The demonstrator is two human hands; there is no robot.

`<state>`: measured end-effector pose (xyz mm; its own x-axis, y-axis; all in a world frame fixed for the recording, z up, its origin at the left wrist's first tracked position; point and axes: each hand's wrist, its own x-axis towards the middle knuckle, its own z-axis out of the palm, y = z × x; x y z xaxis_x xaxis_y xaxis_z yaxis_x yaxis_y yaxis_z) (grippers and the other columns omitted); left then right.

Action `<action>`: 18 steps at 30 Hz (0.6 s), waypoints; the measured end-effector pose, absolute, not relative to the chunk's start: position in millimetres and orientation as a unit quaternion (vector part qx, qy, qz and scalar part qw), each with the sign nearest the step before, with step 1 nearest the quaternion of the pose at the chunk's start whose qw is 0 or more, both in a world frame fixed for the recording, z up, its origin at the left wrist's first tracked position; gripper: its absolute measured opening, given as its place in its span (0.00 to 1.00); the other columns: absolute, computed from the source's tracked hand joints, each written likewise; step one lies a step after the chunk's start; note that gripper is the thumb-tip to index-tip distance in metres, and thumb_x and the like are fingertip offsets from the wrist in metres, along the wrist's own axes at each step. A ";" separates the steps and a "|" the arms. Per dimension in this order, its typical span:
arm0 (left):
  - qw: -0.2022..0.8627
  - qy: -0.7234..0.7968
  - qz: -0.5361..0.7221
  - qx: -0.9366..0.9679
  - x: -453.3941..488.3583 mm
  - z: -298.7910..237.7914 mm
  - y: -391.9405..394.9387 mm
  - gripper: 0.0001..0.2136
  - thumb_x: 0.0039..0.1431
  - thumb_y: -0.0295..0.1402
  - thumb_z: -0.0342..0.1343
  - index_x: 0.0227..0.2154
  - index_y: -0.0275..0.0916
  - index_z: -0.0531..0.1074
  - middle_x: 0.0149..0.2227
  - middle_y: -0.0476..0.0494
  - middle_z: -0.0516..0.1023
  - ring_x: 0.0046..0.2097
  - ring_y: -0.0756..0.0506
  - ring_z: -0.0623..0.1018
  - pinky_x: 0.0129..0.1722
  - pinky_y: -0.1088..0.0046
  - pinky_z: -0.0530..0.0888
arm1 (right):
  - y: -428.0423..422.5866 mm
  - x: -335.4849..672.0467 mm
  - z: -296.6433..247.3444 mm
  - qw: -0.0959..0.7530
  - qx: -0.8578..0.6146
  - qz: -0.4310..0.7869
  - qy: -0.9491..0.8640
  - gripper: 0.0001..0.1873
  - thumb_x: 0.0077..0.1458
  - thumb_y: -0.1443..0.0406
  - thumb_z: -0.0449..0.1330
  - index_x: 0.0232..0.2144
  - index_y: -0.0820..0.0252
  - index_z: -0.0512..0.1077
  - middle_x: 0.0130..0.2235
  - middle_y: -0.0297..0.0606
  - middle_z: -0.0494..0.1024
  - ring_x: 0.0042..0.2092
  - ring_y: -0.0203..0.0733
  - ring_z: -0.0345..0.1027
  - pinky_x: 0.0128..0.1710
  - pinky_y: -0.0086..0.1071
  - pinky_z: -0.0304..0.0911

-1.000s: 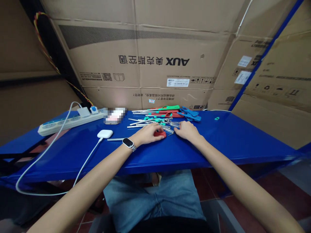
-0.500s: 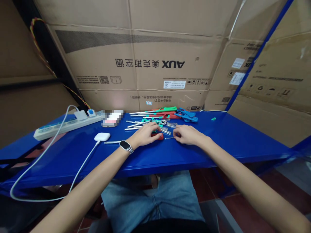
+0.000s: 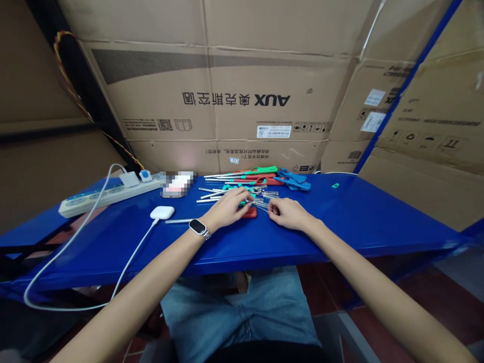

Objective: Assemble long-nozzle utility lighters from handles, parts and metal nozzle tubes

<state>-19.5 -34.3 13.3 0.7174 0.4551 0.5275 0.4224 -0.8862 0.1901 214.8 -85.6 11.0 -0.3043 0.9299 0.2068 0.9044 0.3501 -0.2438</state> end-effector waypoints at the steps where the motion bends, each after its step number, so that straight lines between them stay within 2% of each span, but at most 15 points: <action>1: 0.020 0.234 0.293 0.927 -19.4 13.3 -34.4 0.09 0.68 0.34 0.47 0.42 0.39 0.71 0.43 0.40 0.74 0.46 0.42 0.74 0.48 0.63 0.72 | -85.1 215.5 9.8 0.168 -0.561 0.057 -0.809 0.03 0.54 0.68 0.57 0.31 0.56 0.71 0.31 0.34 0.78 0.31 0.38 0.69 0.29 0.29 0.51; 3: -0.008 0.223 0.298 0.928 -18.5 14.2 -35.5 0.09 0.68 0.34 0.47 0.45 0.39 0.70 0.46 0.39 0.74 0.48 0.42 0.74 0.49 0.63 0.72 | -83.4 215.2 8.1 0.217 -0.536 0.109 -0.809 0.03 0.54 0.67 0.57 0.30 0.57 0.71 0.29 0.33 0.77 0.30 0.37 0.68 0.30 0.29 0.53; 6: -0.086 0.196 0.294 0.932 -15.5 16.4 -38.3 0.12 0.68 0.33 0.48 0.51 0.39 0.70 0.51 0.37 0.74 0.51 0.41 0.73 0.50 0.63 0.72 | -79.7 208.3 8.3 0.339 -0.479 0.243 -0.772 0.07 0.55 0.62 0.58 0.29 0.59 0.70 0.27 0.33 0.74 0.28 0.35 0.64 0.29 0.29 0.56; 8: -0.136 0.189 0.281 0.931 -13.8 17.2 -39.1 0.11 0.69 0.32 0.48 0.48 0.38 0.73 0.46 0.38 0.77 0.48 0.42 0.75 0.46 0.65 0.73 | -78.2 201.4 12.2 0.389 -0.447 0.330 -0.735 0.11 0.53 0.57 0.60 0.28 0.60 0.70 0.25 0.32 0.71 0.25 0.34 0.61 0.27 0.29 0.56; 10: -0.154 0.195 0.281 0.927 -14.0 16.3 -37.8 0.12 0.70 0.31 0.46 0.43 0.38 0.76 0.39 0.40 0.80 0.42 0.43 0.77 0.40 0.68 0.73 | -78.7 196.1 19.8 0.404 -0.425 0.404 -0.702 0.14 0.51 0.55 0.63 0.30 0.60 0.70 0.23 0.30 0.69 0.23 0.32 0.58 0.24 0.28 0.53; 13: -0.109 0.215 0.335 0.911 -17.1 12.9 -32.7 0.14 0.70 0.33 0.46 0.44 0.39 0.77 0.38 0.41 0.82 0.39 0.45 0.80 0.37 0.71 0.74 | -81.8 192.9 33.3 0.444 -0.379 0.494 -0.645 0.18 0.49 0.53 0.64 0.37 0.58 0.71 0.27 0.31 0.72 0.24 0.34 0.61 0.22 0.28 0.54; 16: -0.020 0.245 0.383 0.890 -18.7 11.0 -29.6 0.13 0.69 0.36 0.49 0.46 0.41 0.78 0.40 0.43 0.84 0.39 0.45 0.82 0.38 0.71 0.75 | -82.1 189.5 41.3 0.502 -0.339 0.477 -0.637 0.21 0.52 0.49 0.62 0.42 0.56 0.71 0.34 0.36 0.74 0.30 0.38 0.66 0.23 0.29 0.59; 18: 0.020 0.259 0.378 0.889 -17.3 12.0 -31.1 0.13 0.69 0.37 0.50 0.45 0.42 0.79 0.40 0.43 0.84 0.39 0.45 0.81 0.38 0.71 0.75 | -78.3 184.0 41.6 0.538 -0.350 0.377 -0.668 0.20 0.52 0.48 0.63 0.38 0.57 0.71 0.32 0.35 0.73 0.29 0.37 0.64 0.23 0.30 0.59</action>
<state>-17.3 -31.1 12.0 0.5797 0.4758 0.6615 0.4455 -0.8648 0.2315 184.0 -78.3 41.6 -0.1768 0.8728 0.4549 0.0630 0.4712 -0.8798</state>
